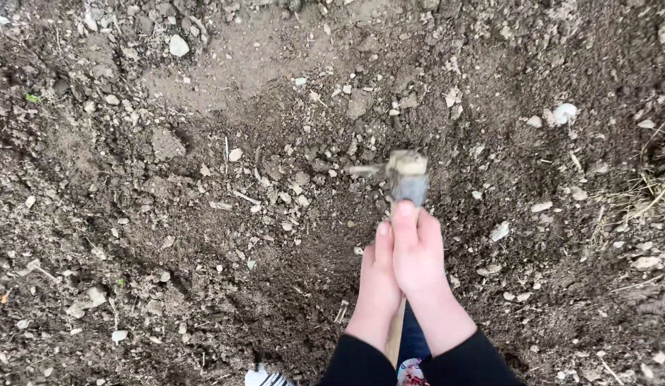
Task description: The person uses a hand pick to repeatedly dig and break up the dark, rocky soil on the ground.
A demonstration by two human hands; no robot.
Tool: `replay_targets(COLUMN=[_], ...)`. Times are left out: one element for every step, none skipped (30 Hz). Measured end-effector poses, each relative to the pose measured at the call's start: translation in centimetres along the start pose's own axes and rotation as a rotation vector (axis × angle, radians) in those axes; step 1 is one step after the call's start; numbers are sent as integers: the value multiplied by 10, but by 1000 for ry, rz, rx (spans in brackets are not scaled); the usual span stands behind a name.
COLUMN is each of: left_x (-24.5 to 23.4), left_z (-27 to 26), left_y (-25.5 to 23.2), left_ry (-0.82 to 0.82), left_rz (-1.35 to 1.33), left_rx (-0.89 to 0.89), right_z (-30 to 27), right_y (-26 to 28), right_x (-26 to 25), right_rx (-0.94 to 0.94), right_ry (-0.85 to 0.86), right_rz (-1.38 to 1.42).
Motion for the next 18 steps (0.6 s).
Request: replay_targets(left_x=[7,14,15,19,22,19,13,7,1,-9,-19,-22,-24,-27,-24,-18,-14,-8], left_z=[-1,-2,-2,-2,-2,3,9,15,19,24,27,27,26,25,18,11,4,-1], left_y=[-16,-32,-25,-18,-10,13,38,64,83,107,130,133,136,139,127,113,98,81], left_ry=[36,73,69,122,175,172,150,128,121,18,-85,-91,-103,-116,-117,-63,-12,-17], left_rz=[12,23,24,-31,-83,-77,-93,-109,-103,-92,-83,-80,-99,-119,-121,-131,-139,-140], left_rx=[84,167,170,167,160,159,90,21,18,-98,-214,-217,-222,-226,-224,-180,-134,-129], right_z=[11,22,18,14,9,-6,-21,-36,-53,-71,-89,-94,-98,-102,-94,-87,-79,-67], right_y=[6,13,9,3,-4,-24,-47,-69,-90,-114,-137,-140,-144,-148,-130,-111,-91,-76], right_x=[-5,-11,-13,-15,-16,-9,-2,6,14,22,28,32,35,38,29,21,15,7], right_rx=[-17,-34,-35,31,102,106,168,230,237,329,420,426,453,481,478,471,464,461], right_ry=[-31,-61,-60,-54,-49,-48,-47,-45,-43,-37,-32,-29,-25,-22,-20,4,30,34], right_rz=[-6,-12,-7,28,64,70,60,51,56,35,10,12,38,64,65,83,104,108])
Point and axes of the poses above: each hand's wrist, its own z-axis towards the middle knuckle, its own x-axis out of the palm, y = z × x, the point moved 4 cm from there along z, towards the middle knuckle, and after that the axes turned 5 degrees about -y, right-handed, at the moved point
